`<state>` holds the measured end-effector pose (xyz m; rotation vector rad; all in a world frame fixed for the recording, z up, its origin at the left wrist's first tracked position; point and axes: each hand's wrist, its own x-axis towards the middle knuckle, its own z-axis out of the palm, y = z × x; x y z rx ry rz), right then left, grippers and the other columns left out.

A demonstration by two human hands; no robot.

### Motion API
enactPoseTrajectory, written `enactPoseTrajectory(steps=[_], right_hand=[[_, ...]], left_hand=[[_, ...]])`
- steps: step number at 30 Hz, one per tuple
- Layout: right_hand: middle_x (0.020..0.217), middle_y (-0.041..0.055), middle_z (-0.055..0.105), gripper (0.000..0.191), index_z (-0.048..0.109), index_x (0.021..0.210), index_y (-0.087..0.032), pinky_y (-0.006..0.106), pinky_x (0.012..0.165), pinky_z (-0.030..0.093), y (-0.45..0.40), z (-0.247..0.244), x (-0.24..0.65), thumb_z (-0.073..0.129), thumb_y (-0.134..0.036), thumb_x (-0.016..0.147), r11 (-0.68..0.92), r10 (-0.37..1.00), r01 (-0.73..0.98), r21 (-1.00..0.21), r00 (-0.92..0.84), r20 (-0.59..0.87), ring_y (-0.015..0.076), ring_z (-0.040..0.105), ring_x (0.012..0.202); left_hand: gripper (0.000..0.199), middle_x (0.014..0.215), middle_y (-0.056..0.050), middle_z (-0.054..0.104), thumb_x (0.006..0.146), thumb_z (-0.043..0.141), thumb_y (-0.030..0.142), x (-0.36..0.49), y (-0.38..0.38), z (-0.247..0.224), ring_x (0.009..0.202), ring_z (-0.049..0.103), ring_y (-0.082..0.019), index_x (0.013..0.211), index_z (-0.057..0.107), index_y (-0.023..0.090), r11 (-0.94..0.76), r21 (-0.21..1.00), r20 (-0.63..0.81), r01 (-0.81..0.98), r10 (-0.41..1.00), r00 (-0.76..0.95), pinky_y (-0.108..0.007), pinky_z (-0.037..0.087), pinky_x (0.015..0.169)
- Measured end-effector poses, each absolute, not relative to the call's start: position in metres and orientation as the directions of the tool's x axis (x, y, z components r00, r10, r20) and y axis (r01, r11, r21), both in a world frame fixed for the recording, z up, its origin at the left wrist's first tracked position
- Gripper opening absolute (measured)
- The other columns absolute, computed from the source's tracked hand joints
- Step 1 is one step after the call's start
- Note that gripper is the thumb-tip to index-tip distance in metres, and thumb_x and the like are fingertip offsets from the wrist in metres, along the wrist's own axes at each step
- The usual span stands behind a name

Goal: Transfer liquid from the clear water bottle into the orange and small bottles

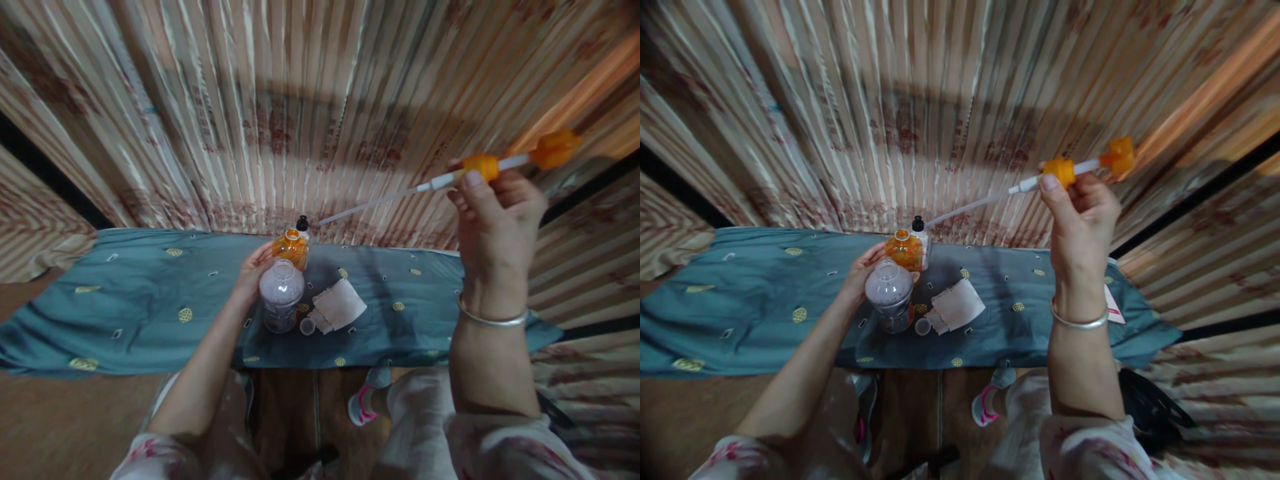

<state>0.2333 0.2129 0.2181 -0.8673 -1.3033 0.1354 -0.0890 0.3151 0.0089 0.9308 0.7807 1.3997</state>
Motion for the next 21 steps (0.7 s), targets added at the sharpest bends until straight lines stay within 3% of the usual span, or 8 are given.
enactPoseTrajectory(steps=[3,6,9,13,16,21], right_hand=[[0.102,0.0058,0.074,0.04,0.072,0.096,-0.026,0.041,0.092,0.06,0.228,0.193,0.24,0.09,-0.055,0.075,0.674,0.485,0.423,-0.606,0.365,0.795,0.0223,0.074,0.098],[0.101,0.004,0.074,0.041,0.069,0.108,-0.025,0.037,0.086,0.06,0.249,0.152,0.239,0.079,-0.057,0.085,0.57,0.555,0.542,-0.618,0.301,0.775,0.02,0.072,0.093],[0.096,0.003,0.076,0.036,0.07,0.115,-0.021,0.037,0.083,0.059,0.265,0.106,0.232,0.072,-0.049,0.091,0.422,0.616,0.715,-0.558,0.225,0.755,0.0202,0.069,0.084],[0.128,0.0143,0.074,0.039,0.063,0.135,-0.016,0.046,0.101,0.055,0.284,0.057,0.22,0.059,-0.024,0.096,0.367,0.728,0.875,-0.317,-0.058,0.683,0.0287,0.067,0.113],[0.143,0.0204,0.066,0.045,0.055,0.143,-0.011,0.046,0.11,0.049,0.3,0.032,0.212,0.047,-0.01,0.099,0.314,0.876,0.949,-0.01,-0.286,0.387,0.0302,0.06,0.124],[0.116,0.0172,0.073,0.027,0.066,0.118,-0.014,0.04,0.098,0.051,0.329,0.002,0.198,0.045,-0.009,0.103,0.358,0.907,0.927,0.11,-0.373,0.197,0.0285,0.062,0.105]], left_hand=[[0.067,0.123,-0.015,0.079,0.049,0.101,0.036,-0.09,0.315,0.009,0.126,0.07,-0.035,0.11,0.079,0.018,-0.045,0.893,0.07,-0.448,0.997,0.04,-0.045,0.053,0.11],[0.066,0.124,-0.014,0.079,0.049,0.101,0.034,-0.091,0.315,0.009,0.125,0.07,-0.034,0.11,0.079,0.019,-0.042,0.897,0.063,-0.44,0.997,0.034,-0.044,0.054,0.109],[0.067,0.125,-0.015,0.078,0.05,0.101,0.036,-0.092,0.315,0.01,0.124,0.071,-0.034,0.11,0.079,0.019,-0.045,0.9,0.066,-0.433,0.997,0.035,-0.042,0.055,0.107],[0.068,0.126,-0.015,0.078,0.05,0.102,0.037,-0.092,0.313,0.01,0.122,0.071,-0.034,0.111,0.079,0.019,-0.054,0.902,0.077,-0.428,0.996,0.037,-0.04,0.057,0.104],[0.067,0.127,-0.014,0.078,0.052,0.101,0.037,-0.093,0.311,0.012,0.122,0.072,-0.034,0.112,0.079,0.02,-0.052,0.907,0.075,-0.419,0.997,0.037,-0.041,0.057,0.104],[0.062,0.124,-0.014,0.079,0.053,0.1,0.036,-0.094,0.31,0.011,0.12,0.073,-0.033,0.11,0.08,0.021,-0.067,0.91,0.083,-0.409,0.996,0.022,-0.041,0.057,0.104]])
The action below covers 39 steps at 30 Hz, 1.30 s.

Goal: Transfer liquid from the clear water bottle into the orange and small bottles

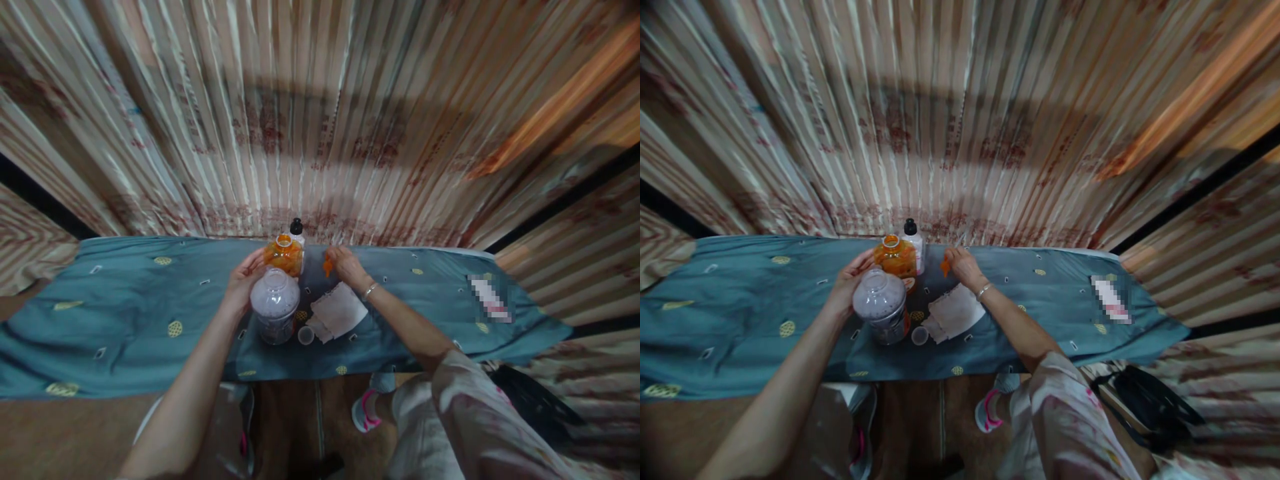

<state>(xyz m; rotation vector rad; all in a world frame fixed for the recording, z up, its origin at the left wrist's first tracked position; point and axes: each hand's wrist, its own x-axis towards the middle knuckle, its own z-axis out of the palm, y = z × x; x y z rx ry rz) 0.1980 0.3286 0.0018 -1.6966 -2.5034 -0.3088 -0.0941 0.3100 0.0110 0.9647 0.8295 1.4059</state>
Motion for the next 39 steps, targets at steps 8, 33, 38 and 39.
enactPoseTrajectory(steps=[8,33,38,39], right_hand=[[0.11,0.0165,0.071,0.028,0.066,0.113,-0.012,0.037,0.089,0.046,0.344,-0.03,0.183,0.041,-0.007,0.103,0.409,0.901,0.885,0.222,-0.43,0.055,0.0277,0.061,0.101],[0.134,0.0185,0.069,0.036,0.058,0.137,-0.012,0.043,0.107,0.051,0.302,-0.02,0.175,0.049,-0.013,0.102,0.352,0.922,0.931,-0.099,-0.327,0.205,0.0282,0.064,0.12],[0.139,0.0175,0.071,0.045,0.052,0.148,-0.016,0.042,0.107,0.056,0.259,-0.029,0.161,0.051,-0.022,0.104,0.347,0.919,0.894,-0.282,-0.264,0.294,0.0252,0.069,0.126],[0.138,0.0164,0.072,0.047,0.05,0.15,-0.017,0.041,0.106,0.058,0.252,-0.032,0.157,0.051,-0.025,0.104,0.349,0.918,0.873,-0.342,-0.244,0.312,0.0243,0.07,0.125]], left_hand=[[0.059,0.131,-0.016,0.076,0.06,0.095,0.034,-0.097,0.31,0.007,0.129,0.068,-0.036,0.116,0.078,0.021,-0.073,0.924,0.1,-0.374,0.994,0.052,-0.044,0.054,0.11],[0.063,0.127,-0.015,0.077,0.053,0.099,0.034,-0.093,0.309,0.011,0.129,0.068,-0.037,0.11,0.078,0.019,-0.034,0.901,0.065,-0.432,0.996,0.056,-0.046,0.052,0.111],[0.06,0.126,-0.014,0.078,0.055,0.098,0.032,-0.092,0.308,0.012,0.126,0.069,-0.035,0.109,0.078,0.019,-0.024,0.899,0.052,-0.437,0.997,0.054,-0.044,0.054,0.109],[0.06,0.126,-0.014,0.078,0.054,0.098,0.033,-0.091,0.307,0.012,0.125,0.07,-0.034,0.109,0.078,0.019,-0.025,0.898,0.052,-0.439,0.997,0.05,-0.043,0.054,0.108]])
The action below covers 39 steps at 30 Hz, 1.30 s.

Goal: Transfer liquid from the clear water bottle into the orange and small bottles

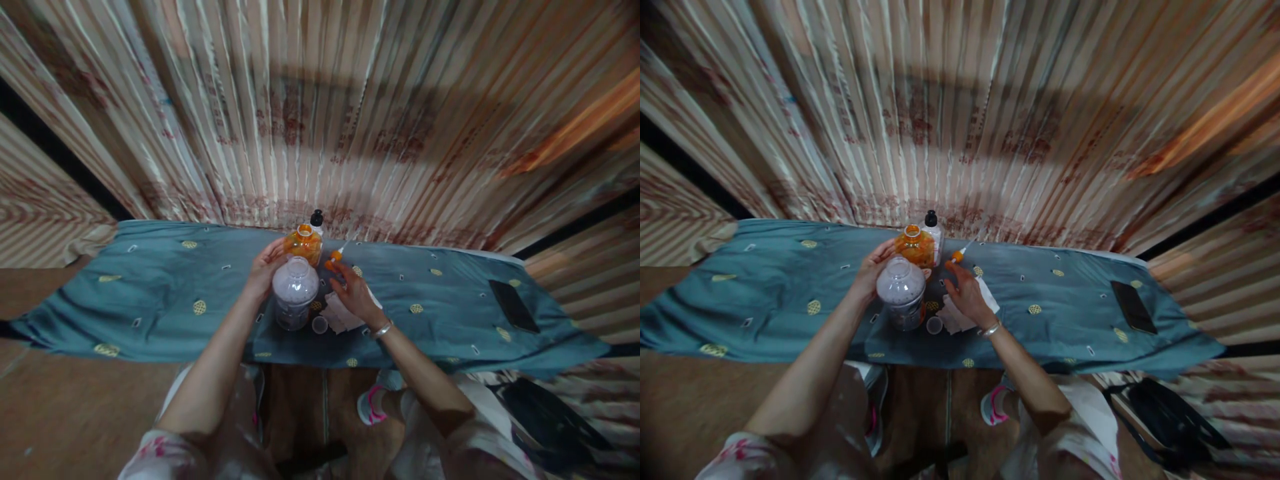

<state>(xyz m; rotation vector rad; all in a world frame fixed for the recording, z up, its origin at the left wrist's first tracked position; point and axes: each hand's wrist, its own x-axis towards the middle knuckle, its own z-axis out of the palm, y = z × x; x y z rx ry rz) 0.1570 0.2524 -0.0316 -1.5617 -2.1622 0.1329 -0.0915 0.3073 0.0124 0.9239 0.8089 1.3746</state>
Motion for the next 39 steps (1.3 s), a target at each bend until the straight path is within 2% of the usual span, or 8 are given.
enactPoseTrajectory(steps=[4,8,14,20,25,28,34,39], right_hand=[[0.139,0.0147,0.073,0.052,0.054,0.149,-0.021,0.045,0.107,0.058,0.238,-0.037,0.14,0.06,-0.032,0.099,0.33,0.928,0.645,-0.69,-0.086,0.363,0.0267,0.072,0.124],[0.139,0.013,0.073,0.051,0.06,0.145,-0.024,0.047,0.11,0.057,0.239,-0.036,0.13,0.064,-0.037,0.096,0.306,0.938,0.522,-0.796,-0.021,0.347,0.0283,0.071,0.125],[0.134,0.0143,0.074,0.052,0.064,0.139,-0.022,0.05,0.11,0.057,0.237,-0.042,0.121,0.068,-0.043,0.092,0.285,0.95,0.396,-0.873,0.003,0.312,0.0297,0.072,0.123],[0.13,0.01,0.077,0.05,0.066,0.136,-0.025,0.048,0.106,0.059,0.218,-0.053,0.111,0.069,-0.037,0.088,0.243,0.957,0.255,-0.936,0.094,0.274,0.0271,0.072,0.121],[0.148,0.0087,0.067,0.067,0.055,0.149,-0.029,0.048,0.117,0.05,0.187,-0.059,0.104,0.067,-0.026,0.083,0.219,0.973,0.139,-0.966,0.041,0.227,0.0255,0.062,0.139],[0.16,0.0094,0.056,0.082,0.045,0.157,-0.03,0.052,0.124,0.042,0.17,-0.06,0.096,0.074,-0.03,0.081,0.191,0.982,0.078,-0.978,-0.02,0.19,0.027,0.052,0.149],[0.162,0.0113,0.053,0.094,0.041,0.159,-0.029,0.055,0.127,0.038,0.157,-0.053,0.079,0.086,-0.047,0.078,0.142,0.989,0.148,-0.979,0.008,0.145,0.0304,0.049,0.151],[0.159,0.0101,0.056,0.094,0.043,0.158,-0.03,0.053,0.125,0.04,0.162,-0.052,0.073,0.087,-0.048,0.076,0.131,0.99,0.177,-0.975,0.035,0.139,0.0299,0.052,0.148]], left_hand=[[0.062,0.125,-0.013,0.078,0.053,0.098,0.035,-0.091,0.305,0.014,0.122,0.071,-0.032,0.109,0.077,0.018,-0.031,0.896,0.05,-0.444,0.998,0.031,-0.041,0.054,0.107],[0.066,0.125,-0.014,0.078,0.051,0.099,0.037,-0.09,0.304,0.015,0.122,0.071,-0.032,0.11,0.077,0.018,-0.034,0.894,0.045,-0.446,0.999,0.014,-0.041,0.054,0.107],[0.067,0.127,-0.014,0.077,0.052,0.098,0.039,-0.089,0.304,0.012,0.127,0.068,-0.034,0.112,0.076,0.019,-0.046,0.897,0.058,-0.44,0.998,0.015,-0.043,0.053,0.108],[0.068,0.132,-0.013,0.075,0.054,0.098,0.04,-0.091,0.304,0.007,0.13,0.066,-0.033,0.115,0.076,0.021,-0.034,0.905,0.048,-0.425,0.999,0.023,-0.041,0.052,0.108],[0.069,0.13,-0.014,0.075,0.055,0.098,0.042,-0.093,0.305,0.003,0.124,0.069,-0.033,0.116,0.074,0.019,-0.016,0.91,0.03,-0.414,0.999,0.027,-0.04,0.054,0.104],[0.068,0.129,-0.014,0.075,0.056,0.097,0.041,-0.094,0.304,0.002,0.12,0.07,-0.031,0.116,0.073,0.019,-0.007,0.911,0.016,-0.411,1.0,0.018,-0.039,0.055,0.102],[0.064,0.124,-0.012,0.076,0.06,0.093,0.042,-0.092,0.3,0.0,0.115,0.072,-0.03,0.116,0.073,0.02,0.01,0.912,-0.03,-0.411,0.999,-0.043,-0.039,0.056,0.097],[0.07,0.126,-0.015,0.074,0.069,0.083,0.068,-0.104,0.276,0.0,0.132,0.063,-0.036,0.118,0.071,0.019,-0.015,0.916,-0.034,-0.402,0.993,-0.114,-0.045,0.053,0.104]])
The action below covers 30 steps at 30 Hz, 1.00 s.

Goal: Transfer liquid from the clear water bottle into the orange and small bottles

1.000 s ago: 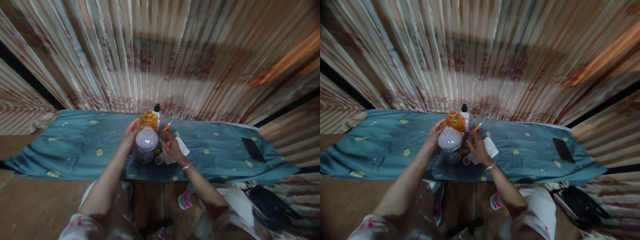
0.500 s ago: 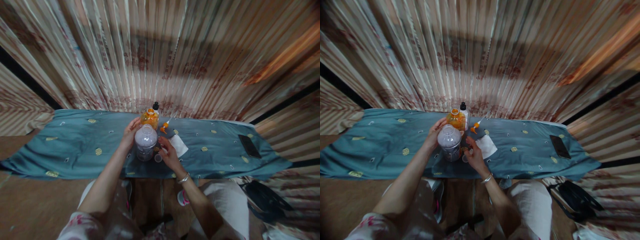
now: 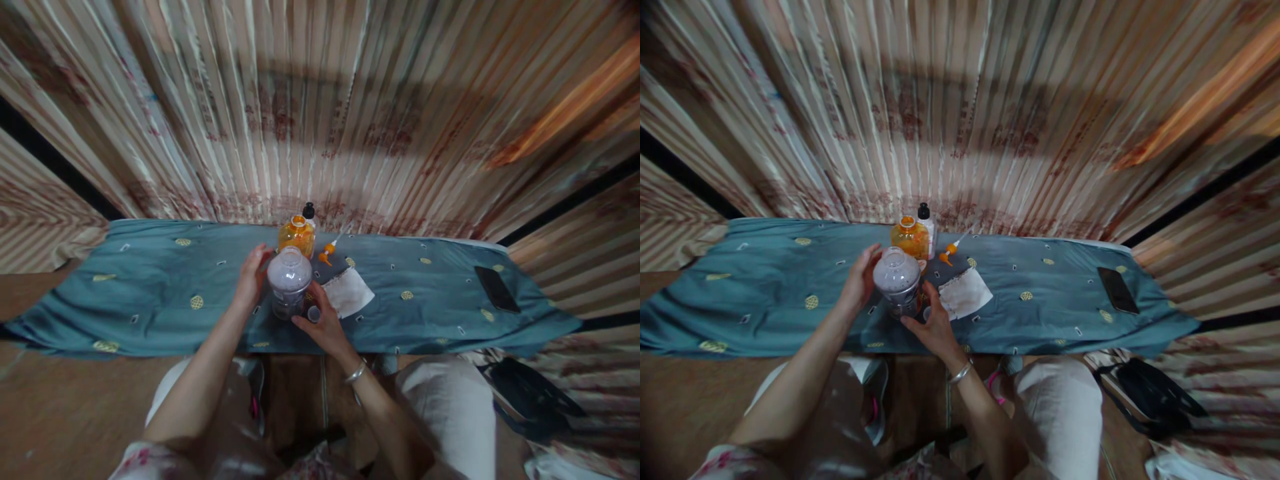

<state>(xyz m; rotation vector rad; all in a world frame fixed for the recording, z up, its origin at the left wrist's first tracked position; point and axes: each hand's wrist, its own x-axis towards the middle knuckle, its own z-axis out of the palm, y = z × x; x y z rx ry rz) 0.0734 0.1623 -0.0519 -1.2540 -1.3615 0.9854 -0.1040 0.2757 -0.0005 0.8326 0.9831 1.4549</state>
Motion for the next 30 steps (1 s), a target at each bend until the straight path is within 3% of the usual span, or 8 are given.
enactPoseTrajectory(steps=[3,6,8,11,18,23,30], right_hand=[[0.158,0.0107,0.057,0.091,0.044,0.157,-0.028,0.053,0.125,0.041,0.165,-0.055,0.07,0.085,-0.045,0.078,0.149,0.987,0.166,-0.975,0.039,0.157,0.0292,0.053,0.147],[0.155,0.0118,0.059,0.087,0.044,0.156,-0.026,0.051,0.124,0.042,0.164,-0.057,0.067,0.082,-0.043,0.08,0.155,0.986,0.17,-0.973,0.036,0.163,0.0284,0.055,0.144],[0.154,0.0126,0.059,0.085,0.045,0.156,-0.025,0.051,0.123,0.043,0.162,-0.057,0.064,0.081,-0.043,0.081,0.147,0.987,0.19,-0.971,0.035,0.157,0.0284,0.056,0.143],[0.153,0.0127,0.06,0.083,0.046,0.155,-0.025,0.051,0.123,0.043,0.159,-0.057,0.06,0.081,-0.043,0.082,0.128,0.988,0.225,-0.966,0.05,0.143,0.0292,0.058,0.142],[0.157,0.0136,0.058,0.081,0.047,0.155,-0.025,0.052,0.123,0.043,0.156,-0.058,0.051,0.079,-0.045,0.084,0.13,0.983,0.248,-0.96,0.092,0.156,0.0307,0.056,0.144],[0.153,0.0122,0.061,0.078,0.047,0.155,-0.026,0.05,0.121,0.046,0.158,-0.056,0.051,0.077,-0.047,0.086,0.152,0.981,0.232,-0.961,0.081,0.174,0.0295,0.059,0.14],[0.15,0.0154,0.062,0.078,0.047,0.154,-0.022,0.052,0.119,0.046,0.158,-0.052,0.052,0.076,-0.044,0.086,0.153,0.982,0.23,-0.961,0.07,0.173,0.0307,0.061,0.136]], left_hand=[[0.074,0.131,-0.016,0.073,0.076,0.073,0.075,-0.117,0.252,-0.002,0.134,0.062,-0.036,0.126,0.069,0.02,-0.116,0.948,0.093,-0.296,0.992,-0.09,-0.049,0.049,0.11],[0.089,0.14,-0.016,0.069,0.06,0.092,0.06,-0.122,0.233,-0.006,0.137,0.059,-0.038,0.134,0.064,0.021,-0.217,0.975,0.218,-0.055,0.976,0.018,-0.049,0.044,0.117],[0.098,0.139,-0.016,0.069,0.052,0.097,0.051,-0.119,0.225,-0.011,0.131,0.064,-0.039,0.138,0.06,0.021,-0.192,0.974,0.186,0.117,0.981,0.06,-0.052,0.046,0.115],[0.097,0.132,-0.017,0.072,0.049,0.098,0.047,-0.107,0.22,-0.016,0.122,0.068,-0.04,0.134,0.061,0.021,-0.155,0.966,0.144,0.209,0.987,0.065,-0.053,0.051,0.108],[0.084,0.113,-0.013,0.077,0.045,0.101,0.039,-0.089,0.222,-0.02,0.107,0.072,-0.038,0.118,0.065,0.019,-0.173,0.983,0.174,0.07,0.985,-0.019,-0.051,0.053,0.1],[0.073,0.11,-0.01,0.077,0.048,0.1,0.03,-0.085,0.225,-0.024,0.105,0.072,-0.035,0.113,0.068,0.022,-0.186,0.983,0.185,-0.013,0.981,-0.05,-0.048,0.053,0.099],[0.069,0.112,-0.011,0.077,0.051,0.097,0.03,-0.082,0.227,-0.022,0.105,0.072,-0.033,0.113,0.068,0.022,-0.177,0.984,0.176,-0.028,0.984,-0.037,-0.048,0.053,0.099]])
